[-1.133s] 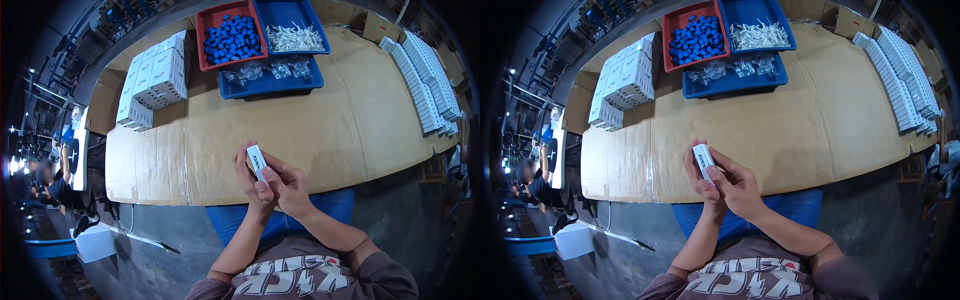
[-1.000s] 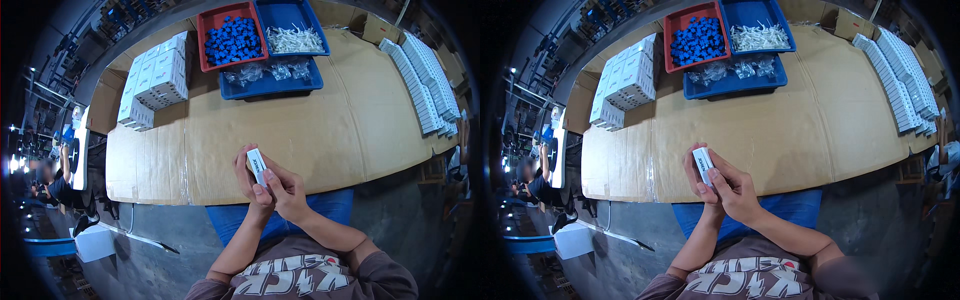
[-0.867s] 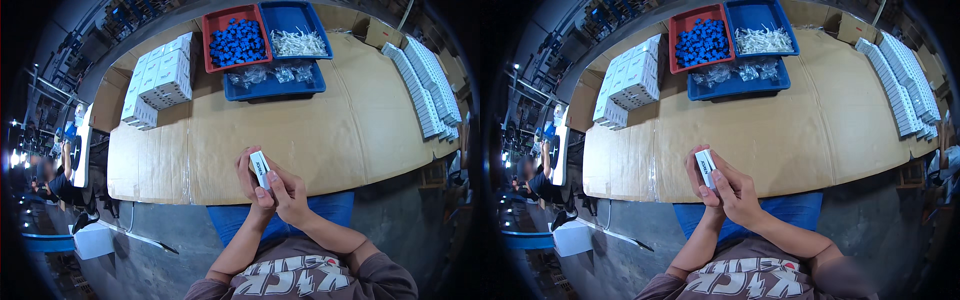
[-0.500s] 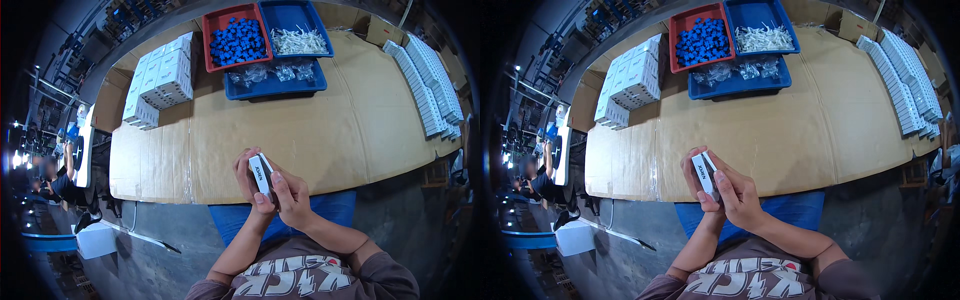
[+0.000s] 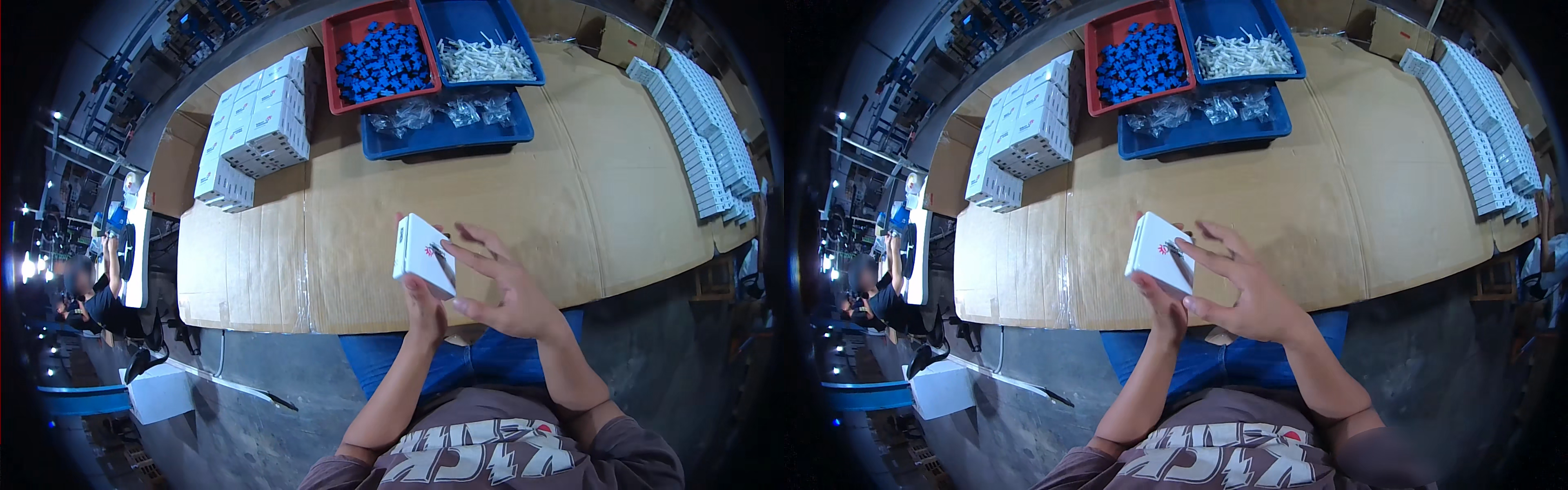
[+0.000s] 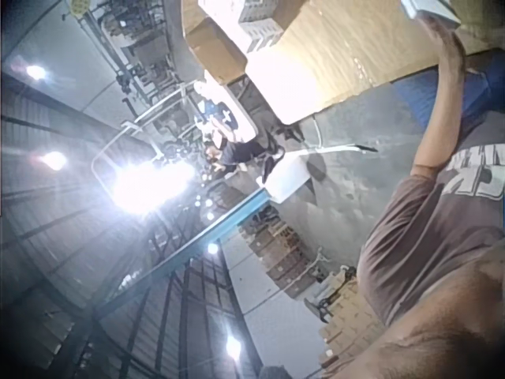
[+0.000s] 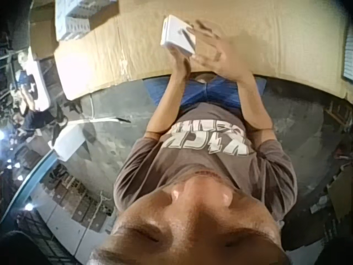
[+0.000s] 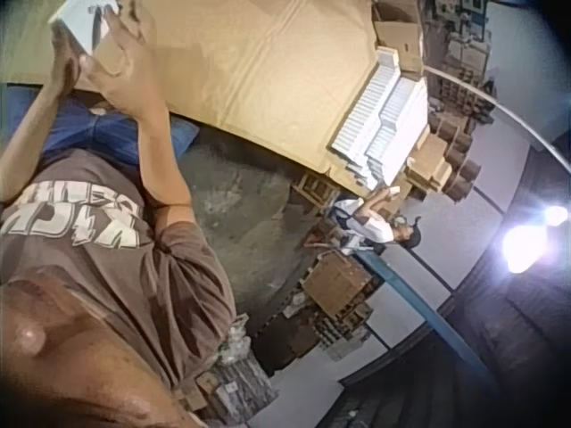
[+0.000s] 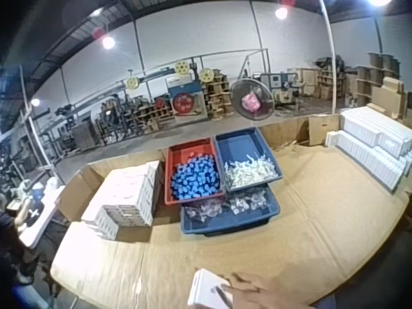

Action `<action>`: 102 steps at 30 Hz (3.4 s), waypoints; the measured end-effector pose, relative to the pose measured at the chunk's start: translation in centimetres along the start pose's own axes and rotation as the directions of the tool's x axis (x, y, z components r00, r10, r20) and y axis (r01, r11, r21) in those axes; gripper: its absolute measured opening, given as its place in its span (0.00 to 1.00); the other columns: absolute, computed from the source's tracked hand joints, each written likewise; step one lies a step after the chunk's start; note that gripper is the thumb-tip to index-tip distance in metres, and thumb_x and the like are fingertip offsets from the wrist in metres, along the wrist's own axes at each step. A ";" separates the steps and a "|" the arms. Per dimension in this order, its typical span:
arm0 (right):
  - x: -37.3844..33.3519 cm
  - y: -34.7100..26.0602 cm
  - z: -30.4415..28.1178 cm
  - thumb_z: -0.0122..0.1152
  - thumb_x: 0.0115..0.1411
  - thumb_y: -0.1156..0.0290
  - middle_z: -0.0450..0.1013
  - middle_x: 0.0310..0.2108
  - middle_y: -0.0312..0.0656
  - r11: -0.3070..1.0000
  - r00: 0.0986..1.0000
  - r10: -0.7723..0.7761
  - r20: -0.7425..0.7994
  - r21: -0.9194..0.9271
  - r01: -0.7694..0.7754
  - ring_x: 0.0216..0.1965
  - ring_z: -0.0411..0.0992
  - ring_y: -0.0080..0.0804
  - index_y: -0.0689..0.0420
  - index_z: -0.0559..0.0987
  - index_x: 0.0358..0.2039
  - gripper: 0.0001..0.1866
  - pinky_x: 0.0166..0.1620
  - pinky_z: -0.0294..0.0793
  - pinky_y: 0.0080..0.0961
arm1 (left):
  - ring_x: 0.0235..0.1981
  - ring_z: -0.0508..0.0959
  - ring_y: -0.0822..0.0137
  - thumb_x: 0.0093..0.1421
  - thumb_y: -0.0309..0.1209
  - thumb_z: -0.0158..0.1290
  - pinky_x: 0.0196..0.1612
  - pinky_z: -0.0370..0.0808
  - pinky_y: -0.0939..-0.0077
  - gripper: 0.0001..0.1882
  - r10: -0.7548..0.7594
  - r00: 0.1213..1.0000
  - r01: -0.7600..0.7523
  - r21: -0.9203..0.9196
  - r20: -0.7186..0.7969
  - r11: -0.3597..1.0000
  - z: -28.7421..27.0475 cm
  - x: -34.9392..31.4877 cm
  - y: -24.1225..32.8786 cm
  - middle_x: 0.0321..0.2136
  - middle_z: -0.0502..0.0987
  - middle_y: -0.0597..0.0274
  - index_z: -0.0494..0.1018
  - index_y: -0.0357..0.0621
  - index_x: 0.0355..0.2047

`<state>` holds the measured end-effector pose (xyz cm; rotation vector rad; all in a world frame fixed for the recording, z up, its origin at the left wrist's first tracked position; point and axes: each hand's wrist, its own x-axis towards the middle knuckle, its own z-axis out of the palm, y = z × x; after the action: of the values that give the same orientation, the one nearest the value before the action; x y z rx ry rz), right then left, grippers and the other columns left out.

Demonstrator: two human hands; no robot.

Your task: The person assembles electronic components by hand, placing screws and blue caps into a plastic housing, then closing the white box.

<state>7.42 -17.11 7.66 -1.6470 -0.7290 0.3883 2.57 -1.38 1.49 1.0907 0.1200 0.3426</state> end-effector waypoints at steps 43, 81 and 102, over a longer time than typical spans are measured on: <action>4.3 8.0 0.1 0.60 0.63 0.40 0.72 0.60 0.60 0.754 0.814 -0.581 -0.007 -0.382 0.535 0.59 0.74 0.58 0.68 0.72 0.64 0.44 0.62 0.73 0.49 | 0.56 0.76 0.67 0.74 0.63 0.38 0.56 0.76 0.69 0.36 -0.515 0.854 0.492 -0.220 -0.064 0.843 3.9 -0.1 2.2 0.56 0.73 0.62 0.60 0.50 0.69; 3.7 8.5 3.8 0.42 0.74 0.41 0.70 0.60 0.69 0.799 0.793 -0.587 -0.165 -0.279 0.533 0.59 0.74 0.67 0.73 0.70 0.65 0.42 0.58 0.78 0.47 | 0.51 0.76 0.74 0.74 0.58 0.45 0.50 0.75 0.76 0.33 -0.495 0.856 0.453 -0.243 -0.151 0.858 2.6 -0.7 1.6 0.51 0.75 0.67 0.65 0.44 0.65; 3.7 7.8 3.3 0.34 0.75 0.38 0.70 0.63 0.65 0.882 0.875 -0.461 -0.147 -0.182 0.434 0.63 0.71 0.63 0.71 0.71 0.64 0.44 0.64 0.72 0.44 | 0.53 0.76 0.74 0.75 0.58 0.43 0.55 0.74 0.72 0.32 -0.518 0.844 0.487 -0.206 -0.139 0.849 2.0 -0.2 1.4 0.50 0.75 0.67 0.65 0.47 0.65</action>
<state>10.04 -12.72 -0.10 -1.5612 -0.9843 -0.1554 2.59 -2.62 3.61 0.8219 0.5344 -0.0247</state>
